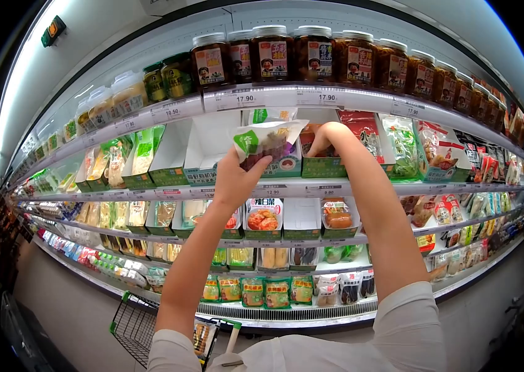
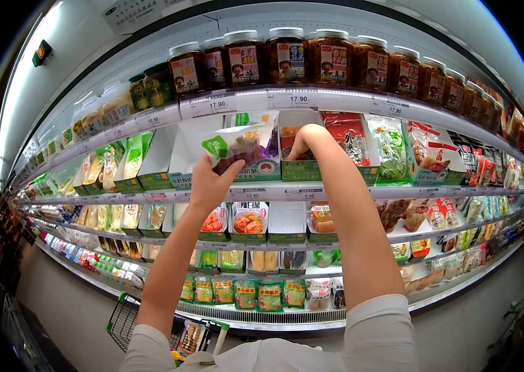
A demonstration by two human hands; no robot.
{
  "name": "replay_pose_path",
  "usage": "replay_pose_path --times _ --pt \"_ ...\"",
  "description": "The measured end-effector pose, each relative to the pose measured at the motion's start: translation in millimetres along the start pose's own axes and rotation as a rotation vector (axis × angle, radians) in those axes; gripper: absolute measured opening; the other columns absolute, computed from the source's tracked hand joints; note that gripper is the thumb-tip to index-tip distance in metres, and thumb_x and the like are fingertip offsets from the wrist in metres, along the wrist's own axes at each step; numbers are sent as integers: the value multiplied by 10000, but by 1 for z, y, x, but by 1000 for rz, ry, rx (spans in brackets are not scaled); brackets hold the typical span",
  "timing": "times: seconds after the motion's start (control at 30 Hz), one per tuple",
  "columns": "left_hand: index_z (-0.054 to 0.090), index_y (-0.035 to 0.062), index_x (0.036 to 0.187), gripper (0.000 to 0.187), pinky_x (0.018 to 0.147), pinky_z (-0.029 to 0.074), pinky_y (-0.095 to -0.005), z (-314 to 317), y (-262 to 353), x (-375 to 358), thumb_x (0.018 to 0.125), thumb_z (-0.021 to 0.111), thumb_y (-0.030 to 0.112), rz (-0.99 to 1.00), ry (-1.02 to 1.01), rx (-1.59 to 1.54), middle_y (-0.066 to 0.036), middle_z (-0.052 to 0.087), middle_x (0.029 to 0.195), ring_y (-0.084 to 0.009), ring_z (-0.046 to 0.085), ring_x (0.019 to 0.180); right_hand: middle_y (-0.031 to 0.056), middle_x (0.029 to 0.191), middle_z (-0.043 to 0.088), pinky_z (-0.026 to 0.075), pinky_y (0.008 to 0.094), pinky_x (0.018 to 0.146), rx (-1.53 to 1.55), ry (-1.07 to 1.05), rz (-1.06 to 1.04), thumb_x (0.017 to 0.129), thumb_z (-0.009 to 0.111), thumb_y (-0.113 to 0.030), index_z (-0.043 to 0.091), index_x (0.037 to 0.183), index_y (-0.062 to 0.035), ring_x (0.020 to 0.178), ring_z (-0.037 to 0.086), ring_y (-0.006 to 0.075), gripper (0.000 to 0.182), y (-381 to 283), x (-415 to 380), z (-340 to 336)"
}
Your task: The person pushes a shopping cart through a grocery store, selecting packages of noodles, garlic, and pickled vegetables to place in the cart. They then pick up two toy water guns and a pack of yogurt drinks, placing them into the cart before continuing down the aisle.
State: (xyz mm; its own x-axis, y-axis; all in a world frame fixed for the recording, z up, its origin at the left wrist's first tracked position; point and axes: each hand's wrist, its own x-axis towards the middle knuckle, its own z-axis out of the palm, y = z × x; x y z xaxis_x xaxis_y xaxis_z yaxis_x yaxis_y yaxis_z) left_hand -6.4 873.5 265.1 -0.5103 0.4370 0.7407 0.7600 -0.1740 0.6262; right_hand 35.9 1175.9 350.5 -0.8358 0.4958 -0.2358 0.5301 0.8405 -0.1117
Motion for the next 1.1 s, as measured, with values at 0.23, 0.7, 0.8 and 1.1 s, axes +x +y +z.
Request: replay_pose_path --times 0.23,0.7,0.8,1.1 --pt "707 -46 1322 367 927 615 -323 -8 11 -76 1083 801 216 -261 129 -396 -103 810 1196 -128 757 1047 213 1686 566 647 482 1017 -80 -47 -84 594 1023 -648 383 1770 -157 1282 729 386 1426 12 27 1" --pt "649 -24 1421 402 976 625 -339 -9 -6 -153 1112 762 208 -497 220 -603 -100 763 1318 -147 756 1121 158 1371 774 576 456 1076 -110 661 -294 778 939 -630 727 1421 -86 1271 742 340 869 28 -67 -6" --pt "652 -20 1419 416 973 620 -334 -10 -2 -155 1104 779 219 -496 230 -595 -91 768 1300 -141 752 1115 121 1158 742 595 506 958 -185 809 -432 832 955 -336 784 1255 -88 1113 744 365 519 20 -123 16" --pt "655 -22 1434 420 979 620 -330 -2 5 -151 1108 773 215 -432 185 -523 -102 782 1301 -137 754 1129 73 1110 753 565 453 998 -385 1075 -568 812 940 -257 809 1107 -63 1166 694 310 376 49 -135 27"
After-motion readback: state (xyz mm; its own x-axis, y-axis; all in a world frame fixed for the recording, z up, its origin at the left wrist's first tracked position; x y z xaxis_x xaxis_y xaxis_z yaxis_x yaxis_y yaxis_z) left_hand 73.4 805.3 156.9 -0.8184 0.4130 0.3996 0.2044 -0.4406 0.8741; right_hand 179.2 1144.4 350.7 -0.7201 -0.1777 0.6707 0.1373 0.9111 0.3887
